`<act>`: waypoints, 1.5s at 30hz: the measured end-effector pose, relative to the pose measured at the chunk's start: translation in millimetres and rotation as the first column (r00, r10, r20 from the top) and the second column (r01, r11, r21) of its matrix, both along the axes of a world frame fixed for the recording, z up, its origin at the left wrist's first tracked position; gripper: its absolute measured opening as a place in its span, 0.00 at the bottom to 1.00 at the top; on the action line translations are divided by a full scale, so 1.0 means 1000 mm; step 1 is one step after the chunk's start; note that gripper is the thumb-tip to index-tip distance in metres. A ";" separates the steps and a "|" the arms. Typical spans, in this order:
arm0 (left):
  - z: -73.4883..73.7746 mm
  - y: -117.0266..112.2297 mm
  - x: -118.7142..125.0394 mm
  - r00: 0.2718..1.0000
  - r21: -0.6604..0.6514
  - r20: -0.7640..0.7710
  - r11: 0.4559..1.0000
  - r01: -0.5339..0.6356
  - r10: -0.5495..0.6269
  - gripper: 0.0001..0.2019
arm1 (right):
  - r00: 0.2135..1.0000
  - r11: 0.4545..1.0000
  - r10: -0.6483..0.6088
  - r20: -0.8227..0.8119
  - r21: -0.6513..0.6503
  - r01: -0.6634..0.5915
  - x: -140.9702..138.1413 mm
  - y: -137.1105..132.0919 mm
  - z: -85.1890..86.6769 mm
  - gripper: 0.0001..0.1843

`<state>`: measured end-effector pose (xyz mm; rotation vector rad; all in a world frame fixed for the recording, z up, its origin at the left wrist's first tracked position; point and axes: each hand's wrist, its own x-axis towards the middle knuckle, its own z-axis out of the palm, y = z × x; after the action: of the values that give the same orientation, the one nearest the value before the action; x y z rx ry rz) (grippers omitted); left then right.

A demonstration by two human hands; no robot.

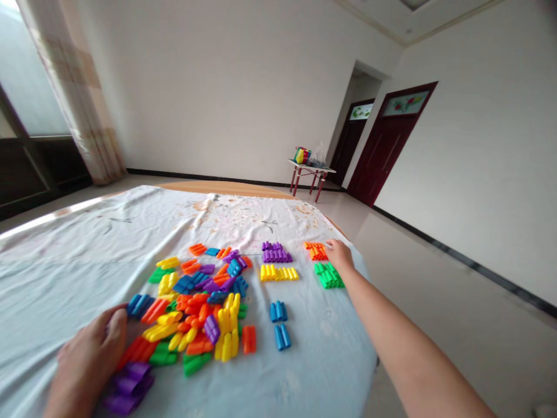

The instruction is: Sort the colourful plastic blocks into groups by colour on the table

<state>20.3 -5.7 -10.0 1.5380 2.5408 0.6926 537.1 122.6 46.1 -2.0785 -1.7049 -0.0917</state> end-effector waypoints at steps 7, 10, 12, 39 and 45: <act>0.018 -0.011 0.018 0.996 0.003 0.088 1.000 0.030 -0.030 0.25 | 0.744 0.772 0.618 -0.254 0.376 -0.513 -0.118 -0.067 0.017 0.11; 0.015 -0.012 0.017 0.996 0.054 0.086 0.998 0.027 -0.032 0.24 | 0.594 0.681 0.732 -0.334 0.376 -0.628 -0.172 -0.102 0.015 0.09; 0.014 -0.013 0.016 0.995 0.076 0.086 0.996 0.038 -0.044 0.23 | 0.520 0.624 0.778 -0.352 0.340 -0.703 -0.198 -0.119 0.011 0.09; 0.015 -0.015 0.017 0.987 0.080 0.151 0.996 0.041 -0.053 0.25 | 0.412 0.476 0.874 -0.255 0.285 -0.832 -0.212 -0.134 -0.017 0.20; 0.018 -0.015 0.017 0.982 0.044 0.183 0.998 0.047 -0.054 0.27 | 0.473 0.520 0.852 -0.226 0.261 -0.813 -0.215 -0.137 -0.015 0.14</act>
<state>37.2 -21.1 7.8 1.4694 2.3590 0.8417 322.6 -14.8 30.9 -0.8705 -2.2135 0.4362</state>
